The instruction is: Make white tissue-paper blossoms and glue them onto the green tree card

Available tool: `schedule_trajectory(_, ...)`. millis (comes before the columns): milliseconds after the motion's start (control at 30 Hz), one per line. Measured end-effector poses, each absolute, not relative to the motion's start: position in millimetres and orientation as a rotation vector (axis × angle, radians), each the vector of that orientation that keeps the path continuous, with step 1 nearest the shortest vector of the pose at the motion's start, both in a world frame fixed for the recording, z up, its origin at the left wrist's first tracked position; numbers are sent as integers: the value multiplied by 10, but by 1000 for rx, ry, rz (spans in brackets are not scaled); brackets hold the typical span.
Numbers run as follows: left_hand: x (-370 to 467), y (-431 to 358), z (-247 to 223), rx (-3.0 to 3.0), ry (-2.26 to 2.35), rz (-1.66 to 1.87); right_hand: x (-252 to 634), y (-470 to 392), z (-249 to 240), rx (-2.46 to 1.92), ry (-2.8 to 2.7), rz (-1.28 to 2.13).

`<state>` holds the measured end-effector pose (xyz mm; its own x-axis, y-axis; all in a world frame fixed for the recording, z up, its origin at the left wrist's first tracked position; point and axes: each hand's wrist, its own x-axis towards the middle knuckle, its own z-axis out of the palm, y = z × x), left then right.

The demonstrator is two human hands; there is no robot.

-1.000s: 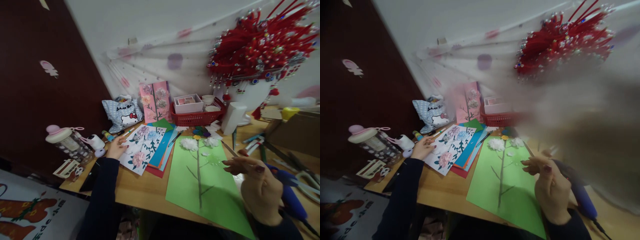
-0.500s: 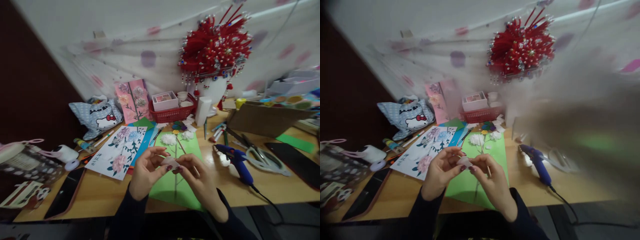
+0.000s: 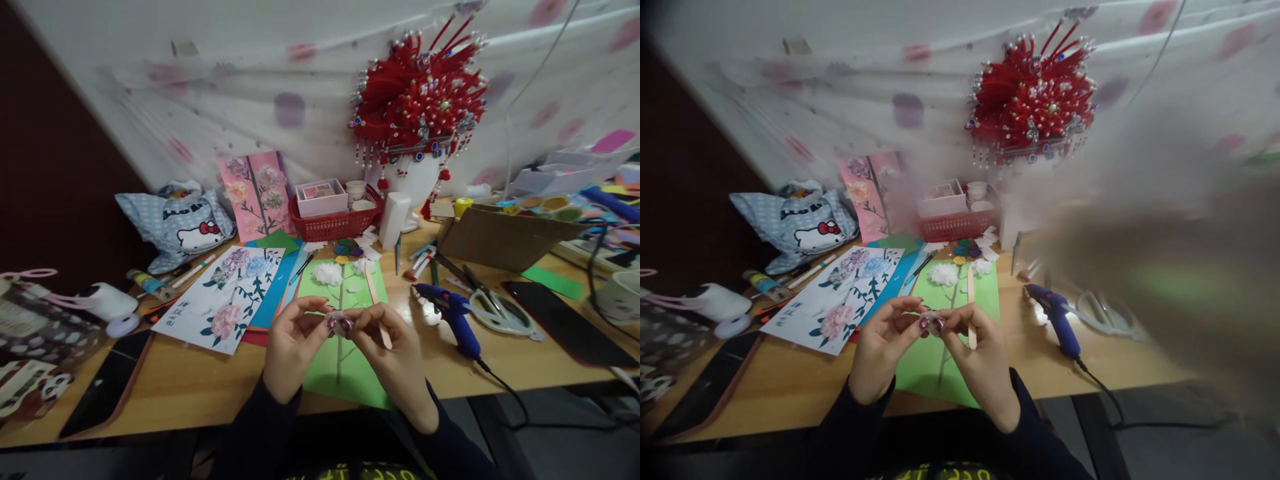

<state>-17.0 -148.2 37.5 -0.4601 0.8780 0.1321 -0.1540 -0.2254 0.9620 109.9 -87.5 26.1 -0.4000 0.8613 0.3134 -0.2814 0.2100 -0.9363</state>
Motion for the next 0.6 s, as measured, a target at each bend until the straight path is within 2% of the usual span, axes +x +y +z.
schedule_trajectory(600,-169,-1505,331,922,1203,1820,1131,-883,304,-598,-1424,1484)
